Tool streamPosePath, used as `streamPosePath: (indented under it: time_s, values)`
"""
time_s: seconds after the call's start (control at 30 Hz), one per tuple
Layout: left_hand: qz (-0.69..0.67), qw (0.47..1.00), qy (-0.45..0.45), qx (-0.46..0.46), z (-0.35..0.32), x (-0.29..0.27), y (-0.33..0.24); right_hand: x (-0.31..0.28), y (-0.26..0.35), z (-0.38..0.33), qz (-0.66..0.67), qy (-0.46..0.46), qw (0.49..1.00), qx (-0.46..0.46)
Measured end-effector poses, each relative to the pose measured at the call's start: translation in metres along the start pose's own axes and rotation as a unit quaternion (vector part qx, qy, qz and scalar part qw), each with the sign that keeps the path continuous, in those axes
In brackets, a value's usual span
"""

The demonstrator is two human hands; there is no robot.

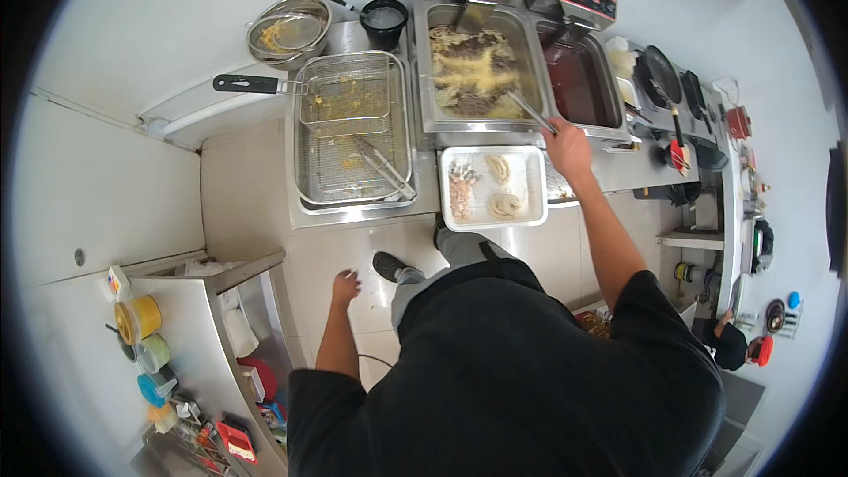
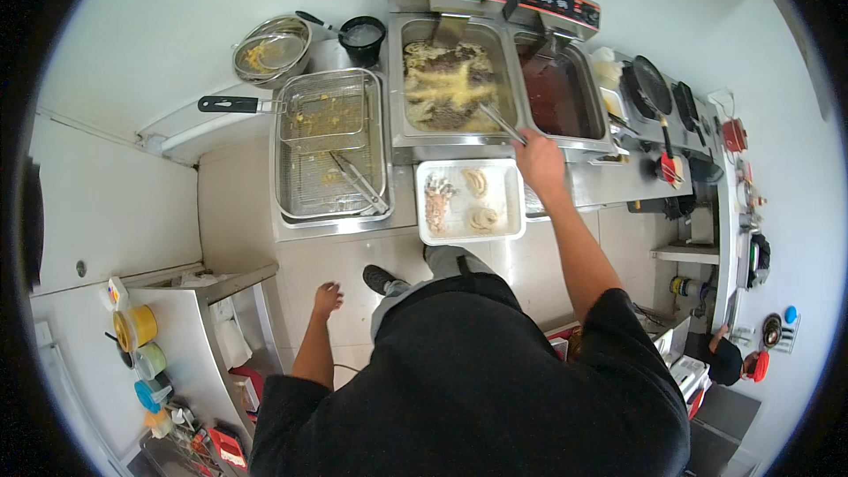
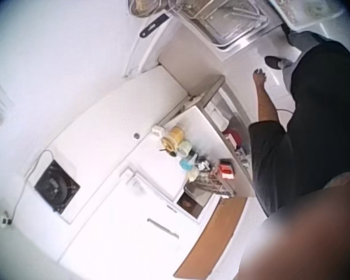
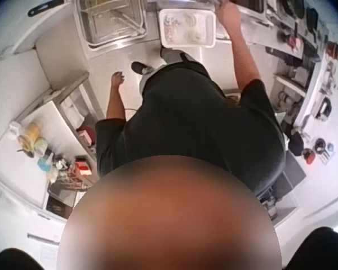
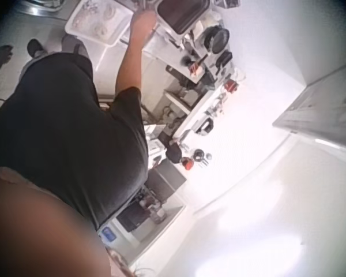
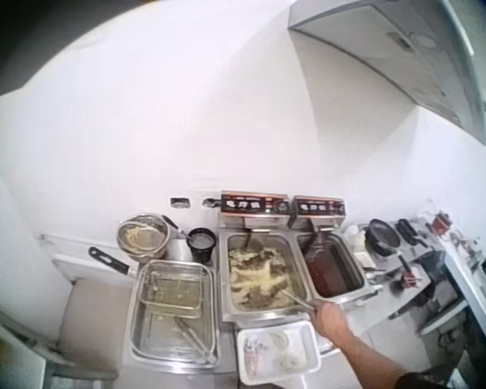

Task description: The person retrieves fried food from a deep fryer, places it into a red bento box with rice, adds lettuce, and hands the completed meal to a coworker.

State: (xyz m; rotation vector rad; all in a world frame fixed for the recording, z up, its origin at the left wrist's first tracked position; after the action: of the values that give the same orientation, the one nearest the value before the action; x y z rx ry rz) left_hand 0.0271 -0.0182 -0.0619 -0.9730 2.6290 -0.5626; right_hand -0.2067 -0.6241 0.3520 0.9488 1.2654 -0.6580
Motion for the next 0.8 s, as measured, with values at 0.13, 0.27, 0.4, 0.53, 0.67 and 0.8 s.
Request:
streamPosePath:
  time_s: [0.13,0.27,0.4,0.53,0.67,0.8]
  values:
    - [-0.024,0.998,-0.065,-0.010,-0.040,-0.044,0.040,-0.012,0.014,-0.003,0.204,0.012,0.977,0.060]
    - [-0.087,0.990,-0.101,-0.038,-0.069,-0.095,0.095,-0.027,0.064,0.031,0.243,0.029,0.969,-0.011]
    - [-0.168,0.970,-0.168,-0.052,-0.105,-0.112,0.140,-0.040,0.170,0.105,0.063,-0.116,0.961,-0.243]
    - [-0.164,0.970,-0.149,-0.103,-0.134,-0.085,0.169,0.034,0.290,0.215,-0.134,0.056,0.956,-0.254]
    - [-0.197,0.954,-0.206,-0.099,-0.178,-0.049,0.182,0.124,0.343,0.283,-0.187,0.140,0.948,-0.216]
    - [-0.257,0.933,-0.228,-0.110,-0.218,-0.016,0.190,0.187,0.352,0.317,-0.264,0.223,0.908,-0.238]
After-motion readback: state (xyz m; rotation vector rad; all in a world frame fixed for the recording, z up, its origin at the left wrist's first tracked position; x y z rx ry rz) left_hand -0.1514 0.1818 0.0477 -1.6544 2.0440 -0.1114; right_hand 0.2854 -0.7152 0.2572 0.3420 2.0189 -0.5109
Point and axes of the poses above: each hand's wrist, its own z-axis towards the middle knuckle, its own x-axis out of the palm, y = z × x, the point moved 7 cm from there along z, towards the middle knuckle
